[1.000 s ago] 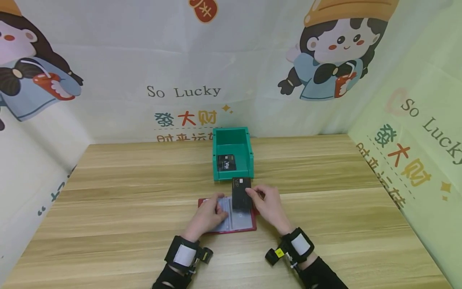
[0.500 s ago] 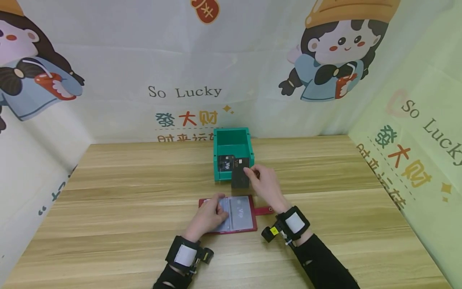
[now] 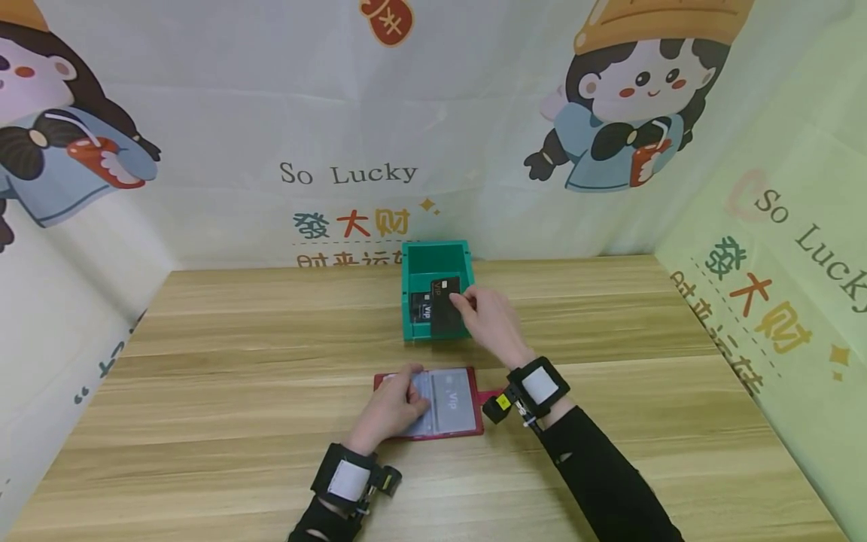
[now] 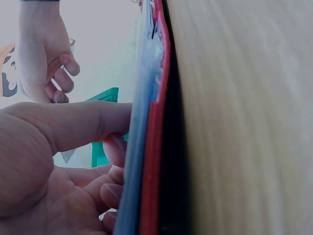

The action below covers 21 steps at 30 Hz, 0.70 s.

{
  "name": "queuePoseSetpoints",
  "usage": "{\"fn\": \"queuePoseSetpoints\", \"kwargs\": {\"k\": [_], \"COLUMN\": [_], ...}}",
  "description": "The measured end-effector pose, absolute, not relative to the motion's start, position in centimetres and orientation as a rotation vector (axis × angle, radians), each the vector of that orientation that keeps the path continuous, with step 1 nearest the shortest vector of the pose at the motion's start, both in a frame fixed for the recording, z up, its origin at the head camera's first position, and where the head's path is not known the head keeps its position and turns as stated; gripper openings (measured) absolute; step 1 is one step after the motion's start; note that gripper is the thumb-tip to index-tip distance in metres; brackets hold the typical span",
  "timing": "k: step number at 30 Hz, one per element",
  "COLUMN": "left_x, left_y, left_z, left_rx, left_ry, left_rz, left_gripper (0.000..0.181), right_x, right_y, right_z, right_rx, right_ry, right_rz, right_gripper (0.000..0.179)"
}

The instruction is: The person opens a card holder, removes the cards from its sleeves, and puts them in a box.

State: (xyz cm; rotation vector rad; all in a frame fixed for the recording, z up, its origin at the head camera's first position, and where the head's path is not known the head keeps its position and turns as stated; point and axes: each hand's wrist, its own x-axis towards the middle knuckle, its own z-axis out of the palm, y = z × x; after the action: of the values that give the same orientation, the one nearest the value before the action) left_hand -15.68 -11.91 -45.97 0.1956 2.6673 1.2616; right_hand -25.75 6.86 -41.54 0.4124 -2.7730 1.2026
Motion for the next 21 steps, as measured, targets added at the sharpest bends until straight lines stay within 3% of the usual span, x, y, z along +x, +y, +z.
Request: {"fn": "queuePoseSetpoints", "kwargs": {"k": [21], "left_x": [-15.7], "left_y": [-11.9], "left_z": [-46.1], "left_rx": [0.193], "left_ry": [2.665], "left_rz": [1.243], "left_gripper": [0.054], "right_x": [-30.2], "right_y": [2.6], "right_z": [-41.4], "right_rx": [0.457], "right_ry": [-2.918], "right_rz": [0.982], "right_gripper": [0.05]}}
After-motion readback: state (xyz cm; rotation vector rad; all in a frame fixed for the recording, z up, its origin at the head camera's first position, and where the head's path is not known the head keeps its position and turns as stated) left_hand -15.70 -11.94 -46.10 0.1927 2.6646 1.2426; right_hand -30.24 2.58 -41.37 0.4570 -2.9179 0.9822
